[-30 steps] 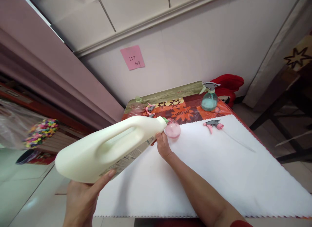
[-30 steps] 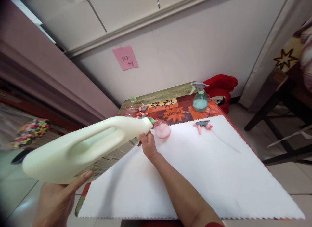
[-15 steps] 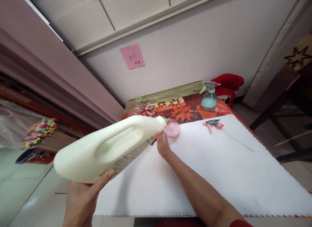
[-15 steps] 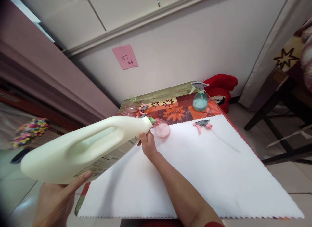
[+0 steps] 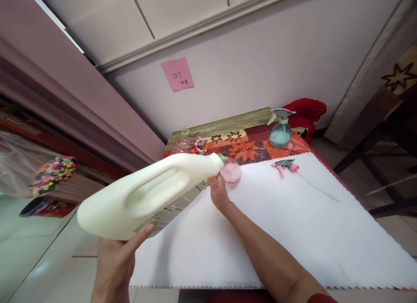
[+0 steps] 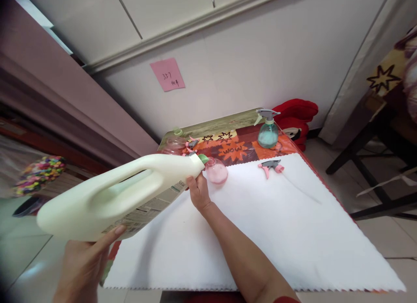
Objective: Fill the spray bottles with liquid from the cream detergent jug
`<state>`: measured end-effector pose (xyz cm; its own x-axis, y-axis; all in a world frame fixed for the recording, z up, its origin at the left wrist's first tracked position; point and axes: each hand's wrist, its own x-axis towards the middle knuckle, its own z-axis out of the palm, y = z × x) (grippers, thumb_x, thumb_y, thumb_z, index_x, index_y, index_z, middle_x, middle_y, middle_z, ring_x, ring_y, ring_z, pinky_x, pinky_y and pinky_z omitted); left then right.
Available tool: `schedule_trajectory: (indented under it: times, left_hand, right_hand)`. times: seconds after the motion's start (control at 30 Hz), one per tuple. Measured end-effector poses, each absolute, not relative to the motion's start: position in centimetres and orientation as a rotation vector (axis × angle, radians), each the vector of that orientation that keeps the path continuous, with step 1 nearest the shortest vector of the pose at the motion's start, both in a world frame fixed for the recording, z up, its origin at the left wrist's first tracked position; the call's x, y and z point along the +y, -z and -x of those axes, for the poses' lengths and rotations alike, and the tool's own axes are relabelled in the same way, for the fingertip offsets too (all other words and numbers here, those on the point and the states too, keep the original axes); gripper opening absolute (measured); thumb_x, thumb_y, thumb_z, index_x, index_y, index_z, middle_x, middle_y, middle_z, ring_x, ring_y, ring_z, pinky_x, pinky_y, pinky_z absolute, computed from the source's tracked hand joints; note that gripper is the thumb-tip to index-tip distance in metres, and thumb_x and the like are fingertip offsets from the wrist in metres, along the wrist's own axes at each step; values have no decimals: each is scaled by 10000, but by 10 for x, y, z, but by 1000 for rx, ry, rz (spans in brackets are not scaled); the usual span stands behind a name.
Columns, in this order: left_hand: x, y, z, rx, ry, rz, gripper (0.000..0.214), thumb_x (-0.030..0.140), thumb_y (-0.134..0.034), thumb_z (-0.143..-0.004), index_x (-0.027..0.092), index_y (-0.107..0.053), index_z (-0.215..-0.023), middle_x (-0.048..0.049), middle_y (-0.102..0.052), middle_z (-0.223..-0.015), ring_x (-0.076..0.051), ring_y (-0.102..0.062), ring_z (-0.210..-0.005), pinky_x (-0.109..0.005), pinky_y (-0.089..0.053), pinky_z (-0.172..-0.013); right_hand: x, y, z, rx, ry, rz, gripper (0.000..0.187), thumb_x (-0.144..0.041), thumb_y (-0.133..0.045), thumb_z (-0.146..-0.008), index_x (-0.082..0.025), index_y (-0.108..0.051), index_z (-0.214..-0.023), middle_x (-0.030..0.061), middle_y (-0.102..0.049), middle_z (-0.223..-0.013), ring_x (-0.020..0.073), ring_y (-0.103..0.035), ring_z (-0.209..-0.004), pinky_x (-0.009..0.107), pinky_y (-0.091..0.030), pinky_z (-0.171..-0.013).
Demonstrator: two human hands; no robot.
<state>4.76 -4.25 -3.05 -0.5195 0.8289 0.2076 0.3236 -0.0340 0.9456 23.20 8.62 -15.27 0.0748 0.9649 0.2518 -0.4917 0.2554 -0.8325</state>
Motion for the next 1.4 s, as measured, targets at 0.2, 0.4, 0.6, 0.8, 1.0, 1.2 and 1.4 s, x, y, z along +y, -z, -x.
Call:
schedule_trajectory:
  times: [0.2, 0.4, 0.6, 0.8, 1.0, 1.2, 1.4]
  left_hand:
    - [-34, 59, -67, 1516, -1682, -914, 844, 234, -912, -529, 236, -628, -1324, -78, -713, -1274, -354, -568, -1301, -493, -471, -1100]
    - [-47, 109, -67, 1339, -1656, -557, 796, 219, -878, -575, 258, -630, -1330, -63, -732, -1250, -363, -566, -1309, -525, -441, -1129]
    - [-61, 129, -56, 1106, -1570, -438, 763, 162, -848, -620, 263, -627, -1343, -76, -722, -1273, -348, -579, -1302, -489, -439, -1136]
    - [-42, 120, -51, 1215, -1543, -397, 569, 235, -889, -605, 199, -690, -1137, -96, -763, -1134, -309, -688, -1123, -455, -542, -1004]
    - [-40, 128, -46, 1459, -1404, -384, 450, 336, -901, -610, 151, -690, -961, -109, -761, -941, -181, -698, -704, -307, -566, -642]
    - [-47, 138, -58, 1502, -1228, -516, 504, 396, -889, -611, 150, -695, -1006, -83, -736, -863, -174, -653, -683, -265, -484, -562]
    - [-19, 140, -83, 1500, -1055, -875, 465, 442, -862, -631, 184, -695, -980, -95, -728, -934, -226, -665, -780, -315, -523, -642]
  right_hand:
    - [87, 145, -243, -996, -1104, 678, 533, -627, -631, -844, -193, -613, -1151, 82, -730, -984, 292, -646, -1110, 404, -521, -977]
    - [67, 125, -239, -865, -1423, 495, 833, -490, -907, -586, -228, -522, -1276, 86, -724, -1157, 264, -698, -1012, 370, -581, -868]
    - [50, 106, -240, -1003, -1676, 516, 648, -344, -950, -534, -198, -640, -1084, 88, -774, -1046, 296, -730, -952, 454, -592, -862]
    - [66, 64, -212, -1203, -1419, 700, 724, -398, -948, -513, -234, -581, -1116, 46, -747, -1024, 250, -700, -898, 400, -586, -788]
    - [99, 52, -152, -1646, -961, 801, 785, -481, -922, -494, -225, -578, -1152, 48, -695, -1081, 257, -660, -990, 407, -523, -910]
    - [124, 77, -123, -1802, -956, 944, 851, -528, -902, -545, -212, -526, -1239, 86, -669, -1181, 289, -641, -1124, 435, -507, -970]
    - [115, 67, -157, -1808, -965, 887, 1171, -547, -884, -601, -176, -279, -1533, 187, -462, -1530, 345, -464, -1404, 500, -391, -1150]
